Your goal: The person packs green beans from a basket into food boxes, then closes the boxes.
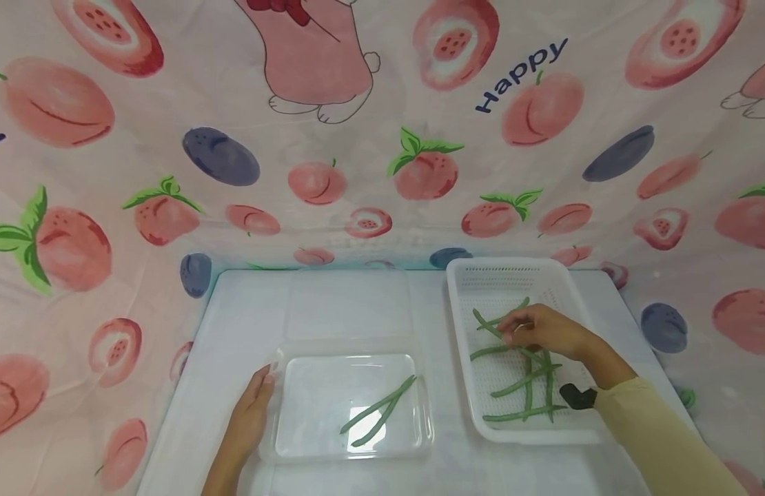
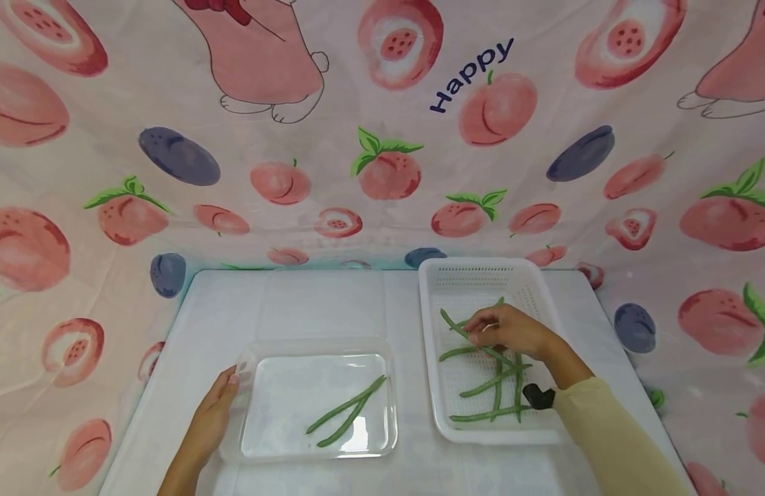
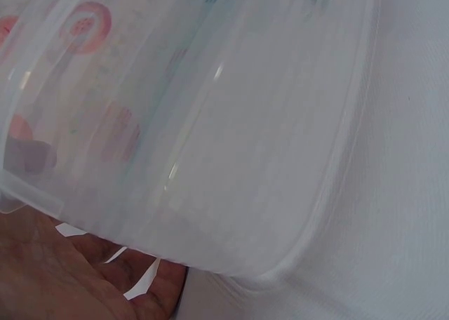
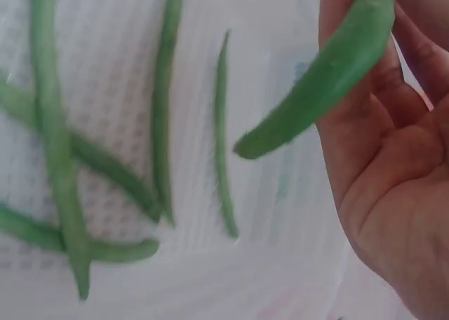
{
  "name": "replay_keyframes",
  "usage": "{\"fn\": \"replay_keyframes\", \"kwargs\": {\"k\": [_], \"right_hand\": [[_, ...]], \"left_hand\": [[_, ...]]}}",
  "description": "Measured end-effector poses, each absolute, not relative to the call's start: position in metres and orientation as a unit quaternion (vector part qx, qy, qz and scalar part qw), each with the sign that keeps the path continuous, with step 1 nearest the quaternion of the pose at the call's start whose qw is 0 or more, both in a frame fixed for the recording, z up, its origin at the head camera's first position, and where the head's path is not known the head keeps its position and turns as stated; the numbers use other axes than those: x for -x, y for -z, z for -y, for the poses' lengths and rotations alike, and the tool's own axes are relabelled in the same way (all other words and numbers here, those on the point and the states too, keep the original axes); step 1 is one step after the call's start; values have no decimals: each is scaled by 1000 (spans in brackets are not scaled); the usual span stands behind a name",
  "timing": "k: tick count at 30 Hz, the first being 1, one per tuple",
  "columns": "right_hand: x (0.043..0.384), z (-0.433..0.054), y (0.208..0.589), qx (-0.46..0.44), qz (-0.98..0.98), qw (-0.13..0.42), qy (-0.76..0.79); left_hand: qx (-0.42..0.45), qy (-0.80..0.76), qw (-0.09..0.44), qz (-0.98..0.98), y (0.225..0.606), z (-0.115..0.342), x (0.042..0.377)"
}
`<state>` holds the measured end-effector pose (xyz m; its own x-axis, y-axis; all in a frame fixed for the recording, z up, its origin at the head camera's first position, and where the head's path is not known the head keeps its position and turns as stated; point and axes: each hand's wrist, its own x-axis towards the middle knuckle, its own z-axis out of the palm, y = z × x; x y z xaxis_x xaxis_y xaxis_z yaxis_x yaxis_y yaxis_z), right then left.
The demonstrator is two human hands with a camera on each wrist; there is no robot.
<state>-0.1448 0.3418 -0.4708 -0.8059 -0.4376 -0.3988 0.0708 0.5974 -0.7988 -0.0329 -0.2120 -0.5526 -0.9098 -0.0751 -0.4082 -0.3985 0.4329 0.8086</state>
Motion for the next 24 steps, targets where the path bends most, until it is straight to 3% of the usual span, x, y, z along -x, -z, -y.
{"fn": "replay_keyframes", "kwargs": {"k": [9, 24], "right_hand": [[141, -306, 450, 95, -835, 283, 463], [144, -256, 445, 136, -796, 317, 498]], "left_hand": [[141, -512, 158, -832, 552, 212, 33], [141, -512, 154, -833, 554, 212, 32]]}}
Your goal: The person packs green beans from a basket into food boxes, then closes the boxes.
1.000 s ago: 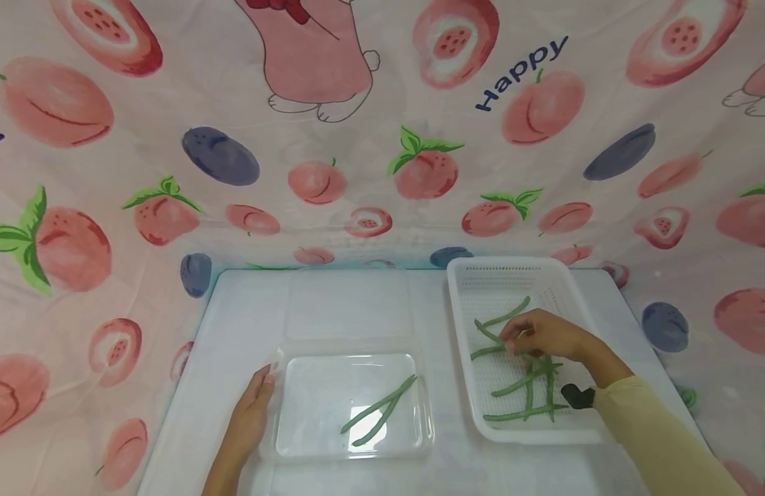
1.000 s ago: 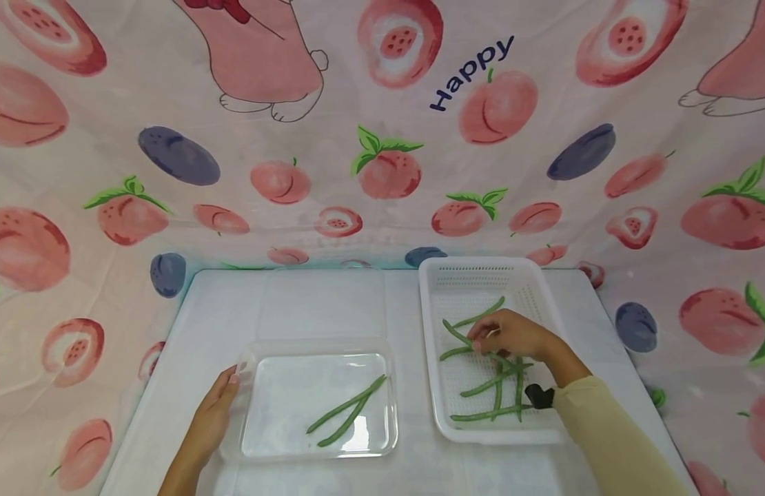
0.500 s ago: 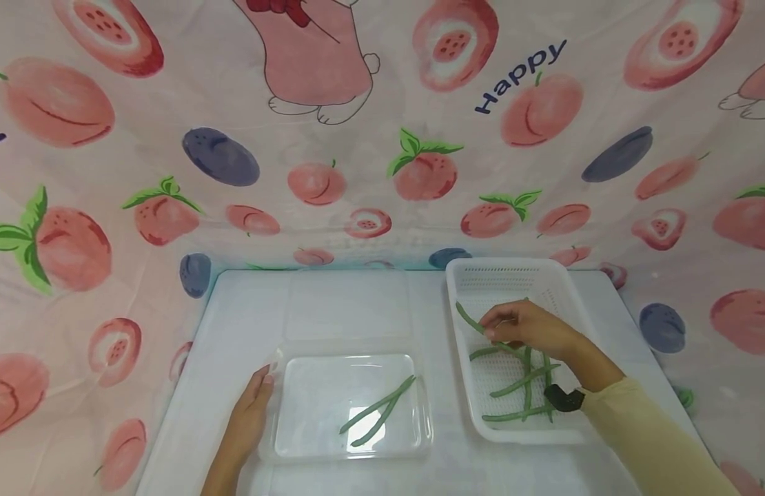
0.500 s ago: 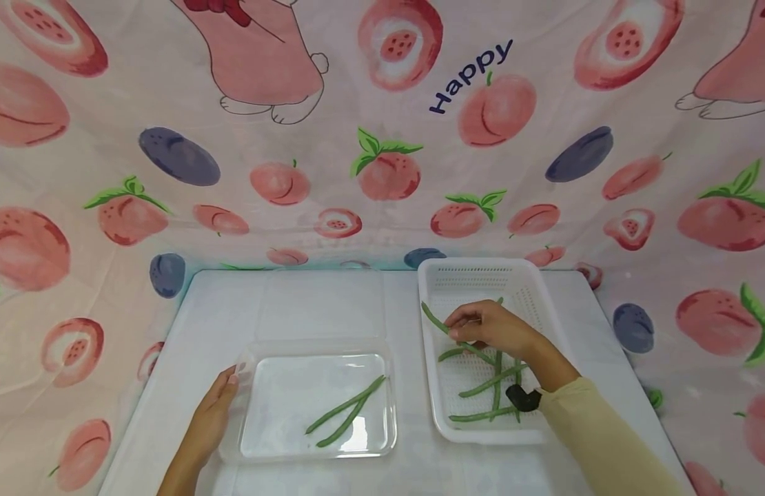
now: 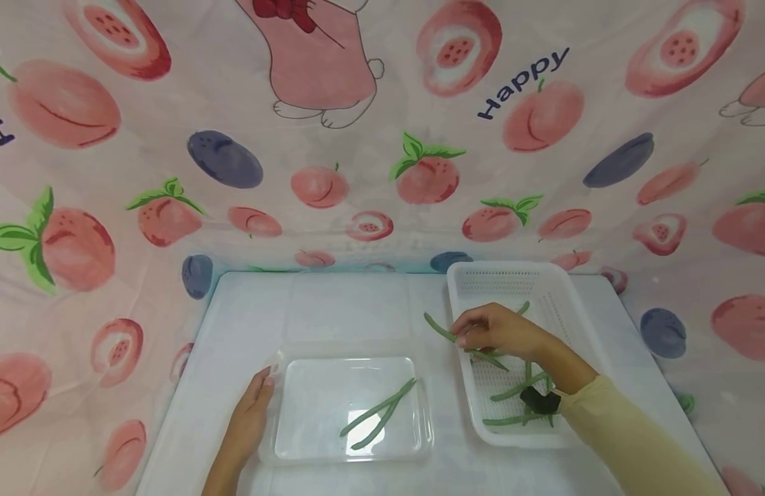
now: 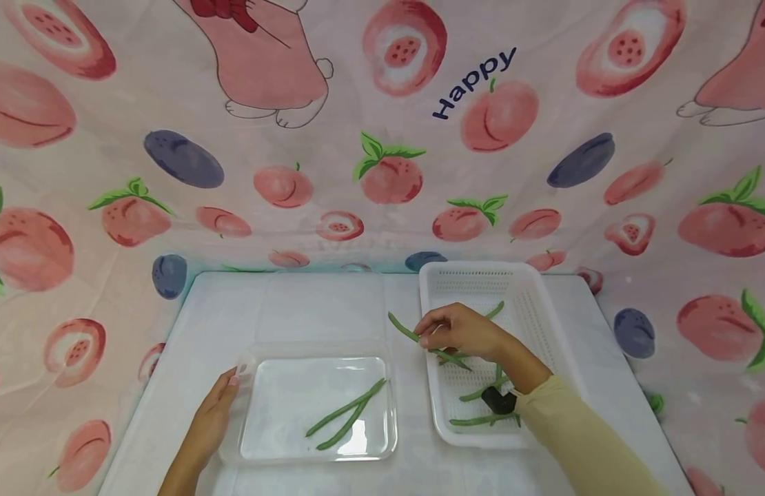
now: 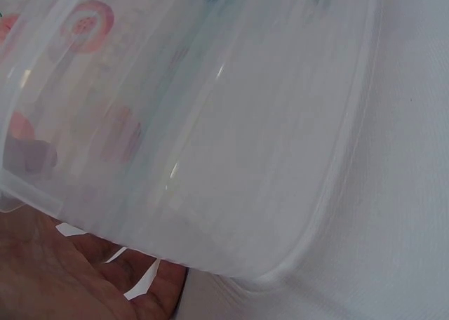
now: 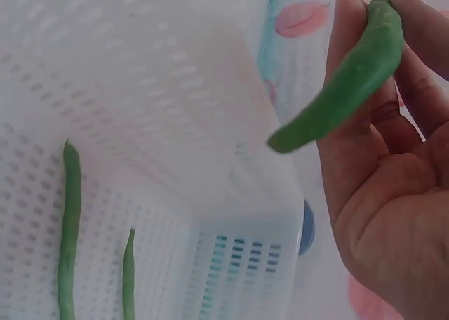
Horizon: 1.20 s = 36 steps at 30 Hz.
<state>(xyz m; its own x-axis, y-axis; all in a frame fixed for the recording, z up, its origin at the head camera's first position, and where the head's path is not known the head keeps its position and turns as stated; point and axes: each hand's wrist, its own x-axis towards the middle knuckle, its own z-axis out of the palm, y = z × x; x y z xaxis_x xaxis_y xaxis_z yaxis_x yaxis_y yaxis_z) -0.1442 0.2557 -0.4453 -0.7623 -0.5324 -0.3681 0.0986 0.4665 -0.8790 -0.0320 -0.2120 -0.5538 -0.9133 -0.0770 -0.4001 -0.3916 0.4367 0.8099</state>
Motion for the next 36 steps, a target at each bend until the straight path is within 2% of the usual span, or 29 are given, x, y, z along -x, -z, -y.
{"fn": "replay_keyframes", "kwargs": {"k": [17, 36], "right_hand": [[142, -210, 447, 169, -781, 344, 493], [141, -173, 450, 236, -778, 348, 467]], "left_hand": [[131, -522, 143, -831, 556, 213, 31], [138, -507, 151, -837, 556, 212, 33]]}}
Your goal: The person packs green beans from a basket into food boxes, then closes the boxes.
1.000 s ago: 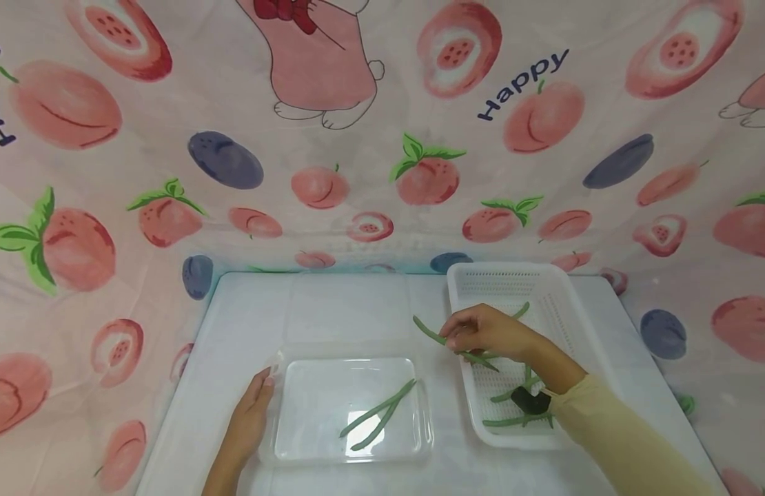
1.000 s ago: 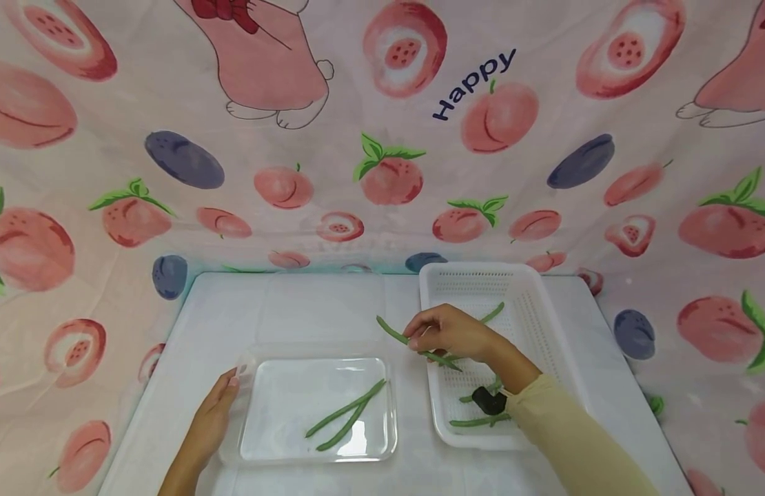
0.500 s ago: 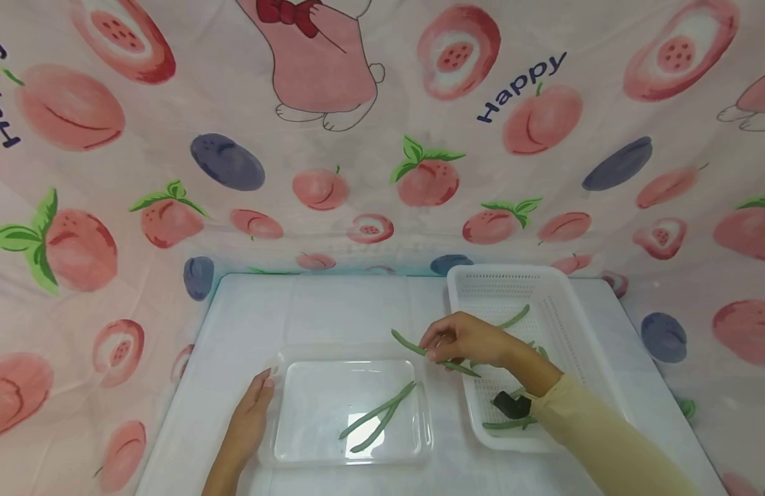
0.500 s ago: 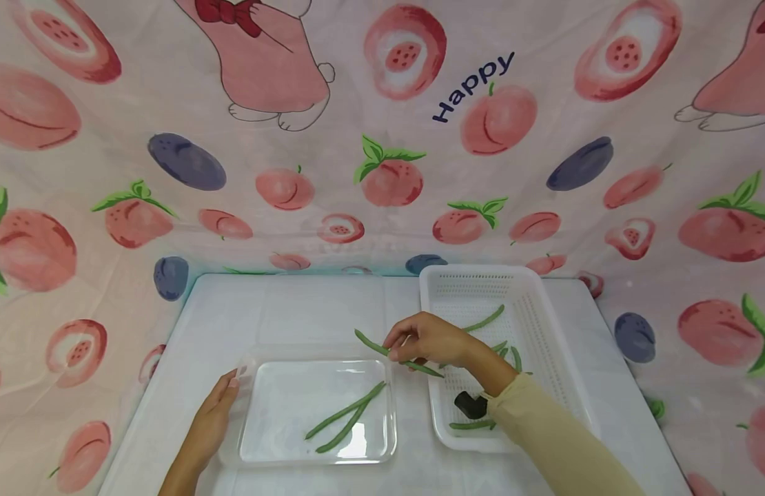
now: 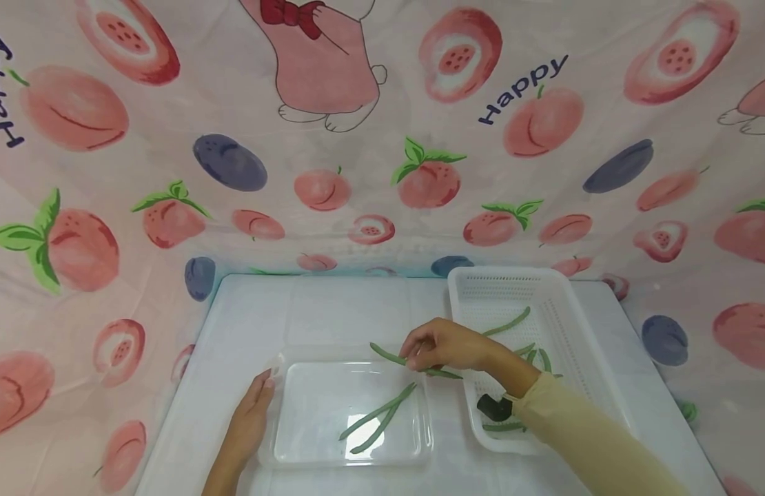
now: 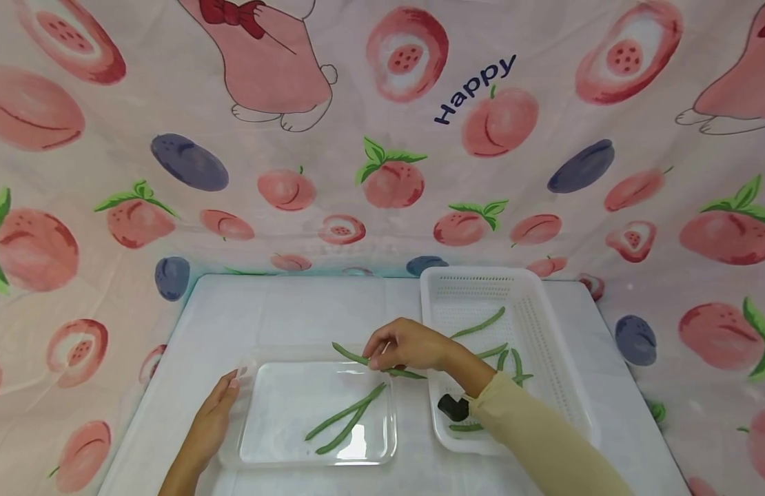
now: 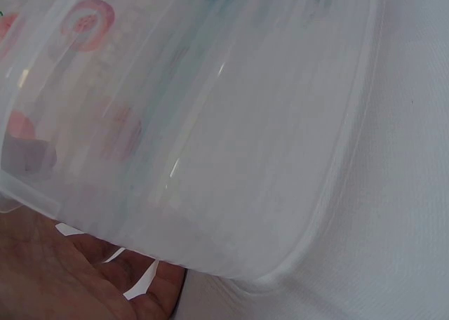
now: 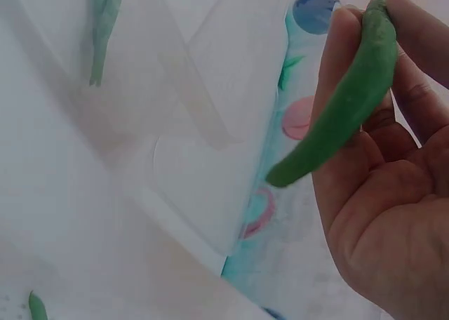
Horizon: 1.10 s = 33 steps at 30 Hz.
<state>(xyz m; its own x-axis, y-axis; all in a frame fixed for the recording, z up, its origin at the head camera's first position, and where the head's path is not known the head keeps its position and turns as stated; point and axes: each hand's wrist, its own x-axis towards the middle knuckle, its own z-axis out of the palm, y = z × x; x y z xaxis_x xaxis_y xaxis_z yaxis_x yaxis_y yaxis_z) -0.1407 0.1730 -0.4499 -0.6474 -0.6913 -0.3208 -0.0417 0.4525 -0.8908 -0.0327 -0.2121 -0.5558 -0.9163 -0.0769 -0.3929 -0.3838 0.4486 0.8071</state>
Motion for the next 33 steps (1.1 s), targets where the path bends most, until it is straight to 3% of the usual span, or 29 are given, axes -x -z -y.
{"fn": "replay_keyframes", "kwargs": {"k": [33], "right_hand": [[132, -112, 459, 291, -773, 365, 430]], "left_hand": [[132, -520, 140, -833, 552, 212, 30]]}}
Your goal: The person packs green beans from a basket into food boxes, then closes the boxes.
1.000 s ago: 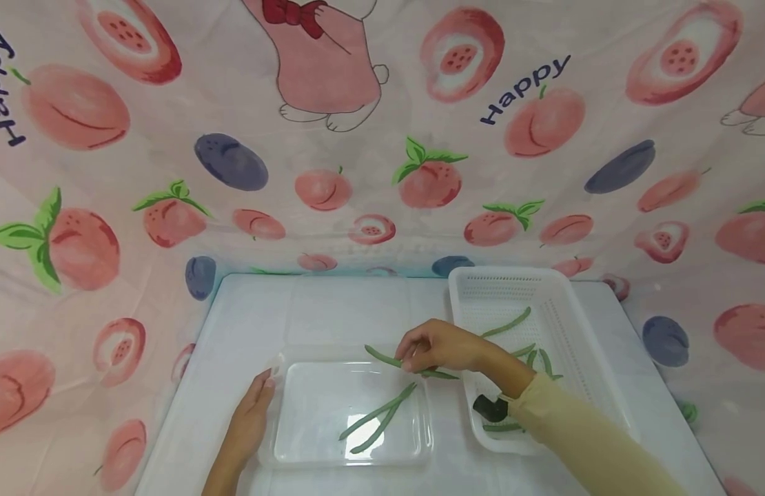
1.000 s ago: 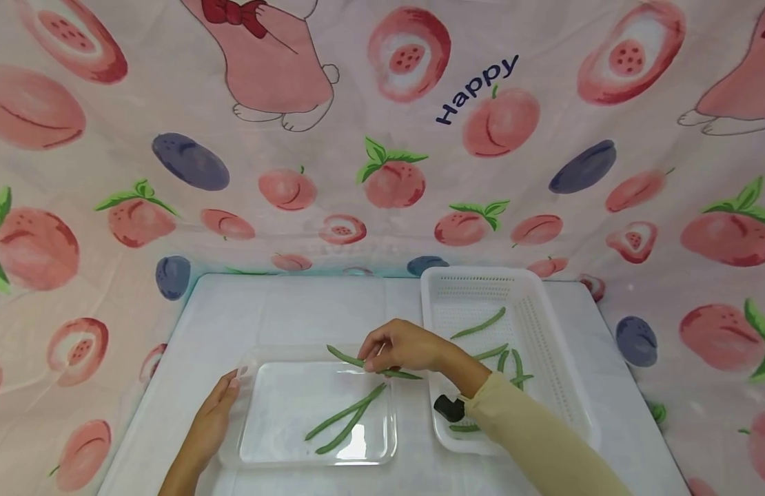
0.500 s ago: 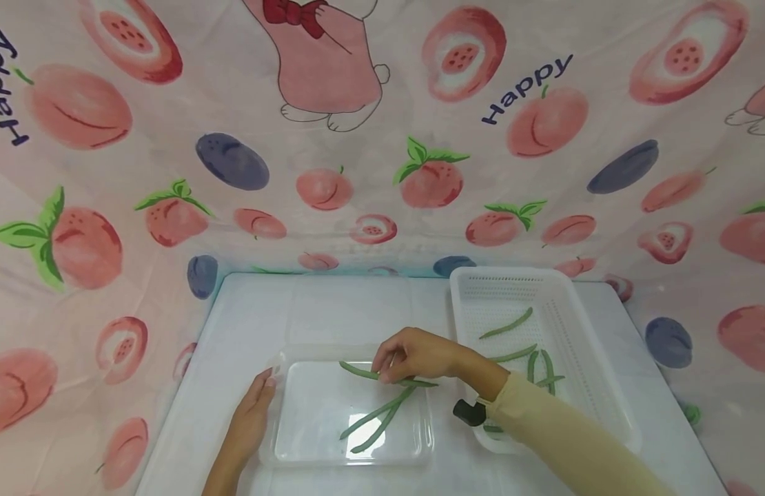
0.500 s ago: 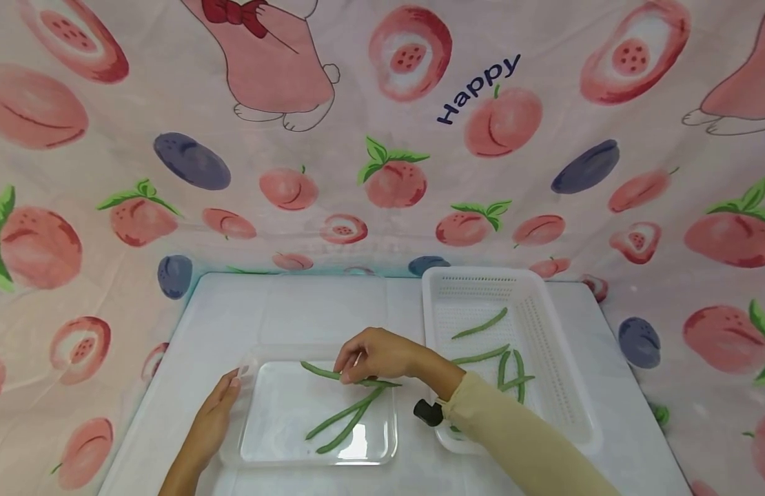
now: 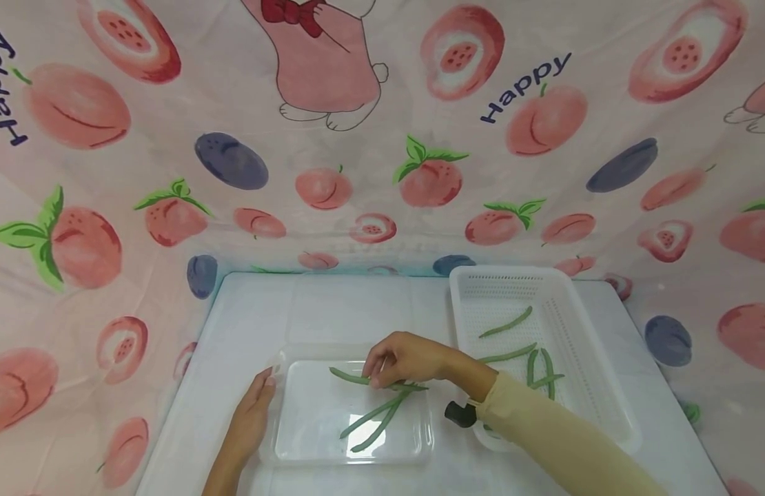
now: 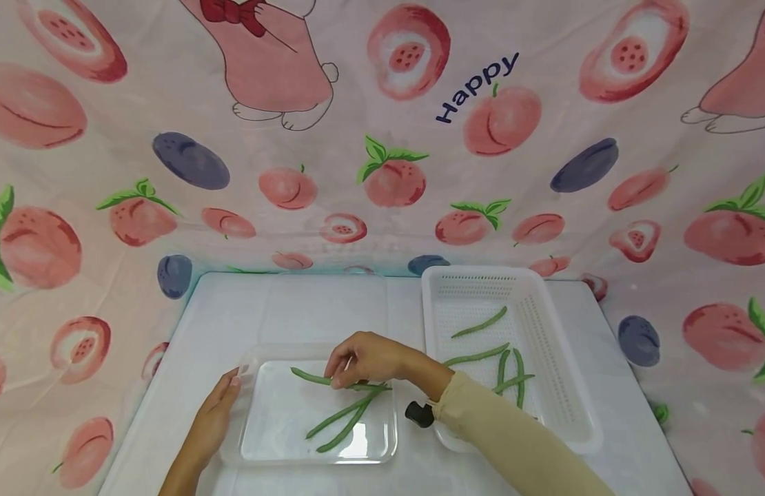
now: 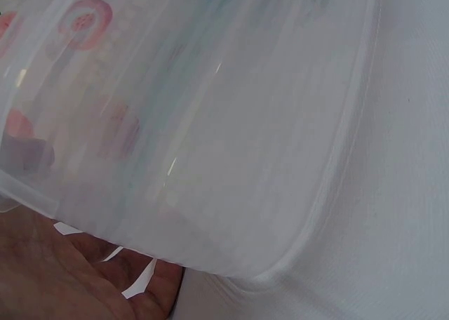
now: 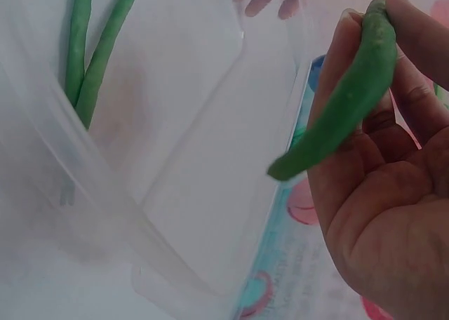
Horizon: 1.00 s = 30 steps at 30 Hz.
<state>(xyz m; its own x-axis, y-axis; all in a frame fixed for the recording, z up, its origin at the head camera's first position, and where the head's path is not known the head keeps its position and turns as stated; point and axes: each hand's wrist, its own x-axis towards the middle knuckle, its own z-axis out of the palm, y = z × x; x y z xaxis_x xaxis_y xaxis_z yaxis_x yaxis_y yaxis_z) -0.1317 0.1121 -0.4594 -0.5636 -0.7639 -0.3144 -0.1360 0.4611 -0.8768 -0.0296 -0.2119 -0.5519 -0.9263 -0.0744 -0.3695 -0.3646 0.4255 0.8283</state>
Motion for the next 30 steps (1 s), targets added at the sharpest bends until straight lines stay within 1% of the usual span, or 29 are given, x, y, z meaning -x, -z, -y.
{"fn": "replay_keyframes", "kwargs": {"k": [12, 20, 30], "right_hand": [[134, -107, 462, 284, -777, 369, 425], [134, -109, 458, 257, -770, 380, 444], [137, -122, 452, 249, -773, 368, 452]], "left_hand": [[130, -522, 136, -832, 553, 212, 30], [128, -526, 132, -831, 554, 212, 30], [134, -513, 142, -836, 554, 211, 31]]}}
